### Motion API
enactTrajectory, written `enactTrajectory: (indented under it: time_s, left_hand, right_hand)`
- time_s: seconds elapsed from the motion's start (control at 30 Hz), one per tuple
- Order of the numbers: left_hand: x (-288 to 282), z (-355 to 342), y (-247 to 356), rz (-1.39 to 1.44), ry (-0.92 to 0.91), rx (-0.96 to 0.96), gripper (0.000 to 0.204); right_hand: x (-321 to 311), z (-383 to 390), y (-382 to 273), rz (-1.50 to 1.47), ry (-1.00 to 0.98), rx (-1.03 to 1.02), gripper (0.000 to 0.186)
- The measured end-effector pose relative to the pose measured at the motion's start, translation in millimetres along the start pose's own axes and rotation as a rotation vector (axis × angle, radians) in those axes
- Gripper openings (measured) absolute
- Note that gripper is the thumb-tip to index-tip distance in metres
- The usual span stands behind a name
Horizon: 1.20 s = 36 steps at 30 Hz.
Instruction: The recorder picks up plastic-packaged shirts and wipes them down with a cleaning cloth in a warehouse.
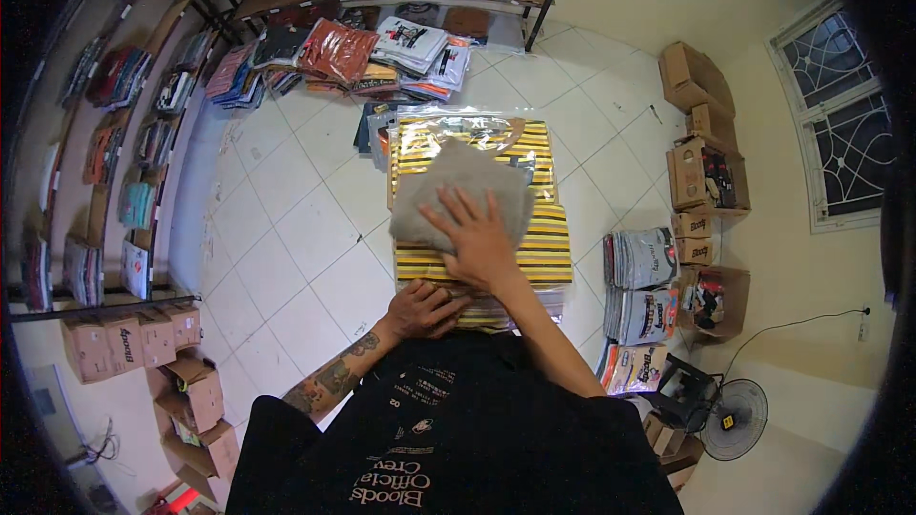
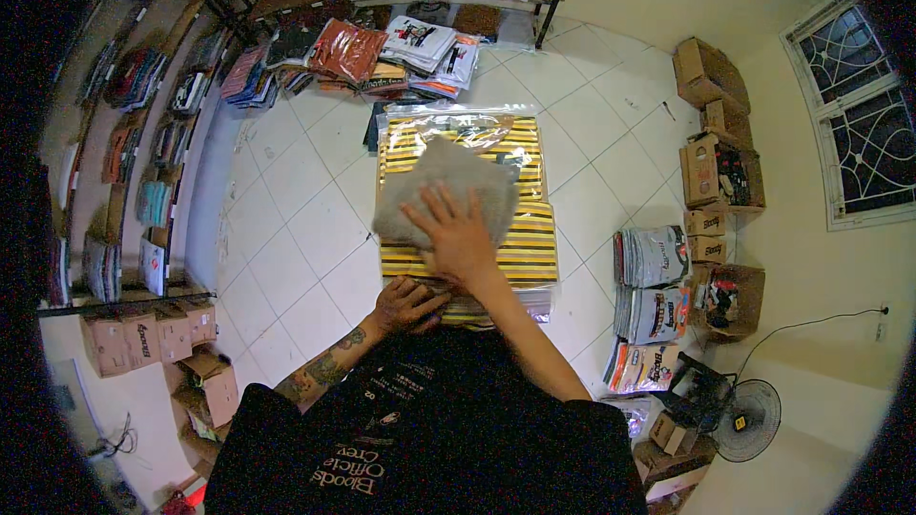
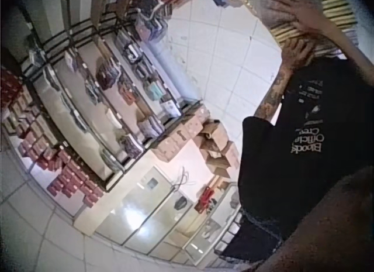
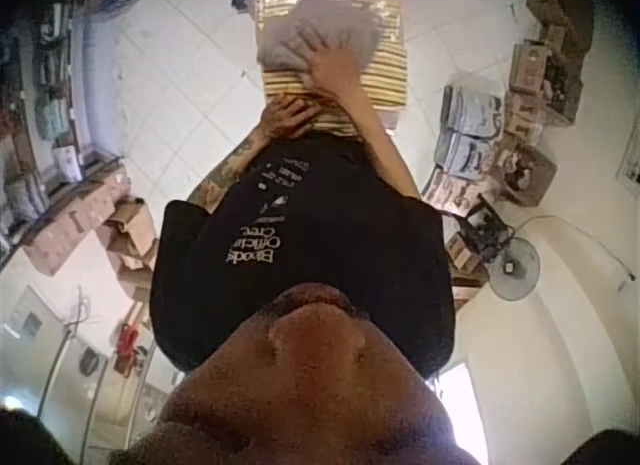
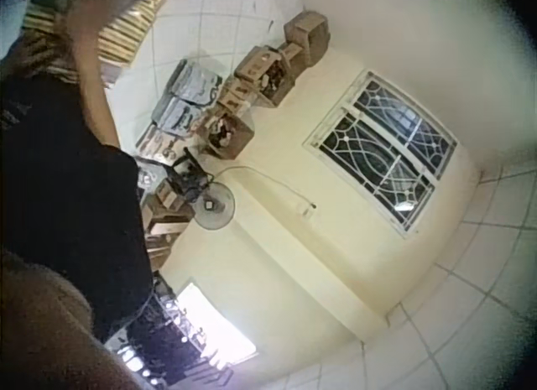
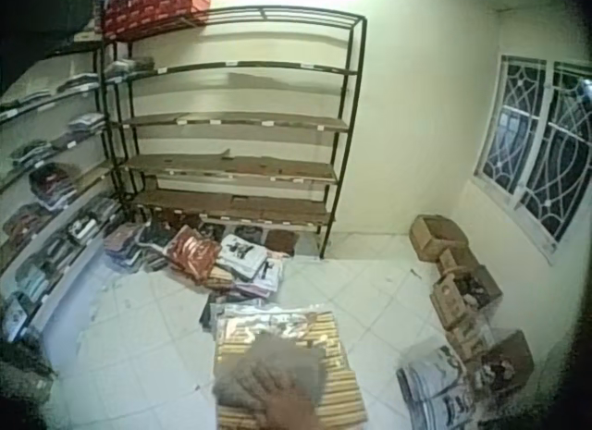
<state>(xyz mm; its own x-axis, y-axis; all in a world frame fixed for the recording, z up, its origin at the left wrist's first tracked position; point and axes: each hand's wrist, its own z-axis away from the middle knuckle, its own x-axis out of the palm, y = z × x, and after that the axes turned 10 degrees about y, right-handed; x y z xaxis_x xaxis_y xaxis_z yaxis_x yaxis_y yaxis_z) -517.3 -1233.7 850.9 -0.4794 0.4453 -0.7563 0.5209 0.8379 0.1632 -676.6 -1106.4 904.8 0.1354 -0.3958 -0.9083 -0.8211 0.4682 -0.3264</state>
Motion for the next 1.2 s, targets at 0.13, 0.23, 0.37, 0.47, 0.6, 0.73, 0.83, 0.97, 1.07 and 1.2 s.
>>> enactTrajectory:
  time_s: [0.13,0.23,0.37,0.47,0.6,0.73,0.83,0.97,1.07,1.2]
  left_hand:
    - [9,15,-2,0.055,0.021,-0.027,0.035]
    - [11,14,-2,0.094,0.001,-0.034,0.028]
    - [9,15,-2,0.097,-0.004,-0.031,0.038]
    - [7,11,-3,0.095,0.024,-0.020,0.049]
    - [0,-2,2,0.002,-0.010,-0.009,0.060]
    - [-2,-2,2,0.010,-0.034,-0.020,0.063]
    - [-1,0,1,-0.003,-0.028,-0.029,0.064]
    - [3,3,-1,0.035,-0.005,-0.017,0.053]
    - [5,9,-2,0.087,0.016,-0.033,0.040]
    - [-1,4,-1,0.084,-0.044,-0.031,0.026]
  right_hand:
    - [1,1,-15,-0.117,-0.013,-0.162,0.085]
    - [-16,20,-11,-0.198,0.004,-0.199,0.084]
    - [-45,49,3,-0.217,-0.097,-0.130,0.088]
    - [-59,65,19,-0.133,-0.110,0.025,0.090]
    - [-59,63,35,-0.067,-0.066,0.129,0.085]
    - [-36,39,43,0.039,0.077,0.197,0.083]
    - [-21,12,32,0.092,0.044,0.116,0.084]
    - [-6,-6,5,0.012,-0.035,-0.075,0.093]
    - [-3,-1,-11,-0.029,-0.047,-0.169,0.091]
    - [-21,20,-10,-0.130,-0.061,-0.202,0.085]
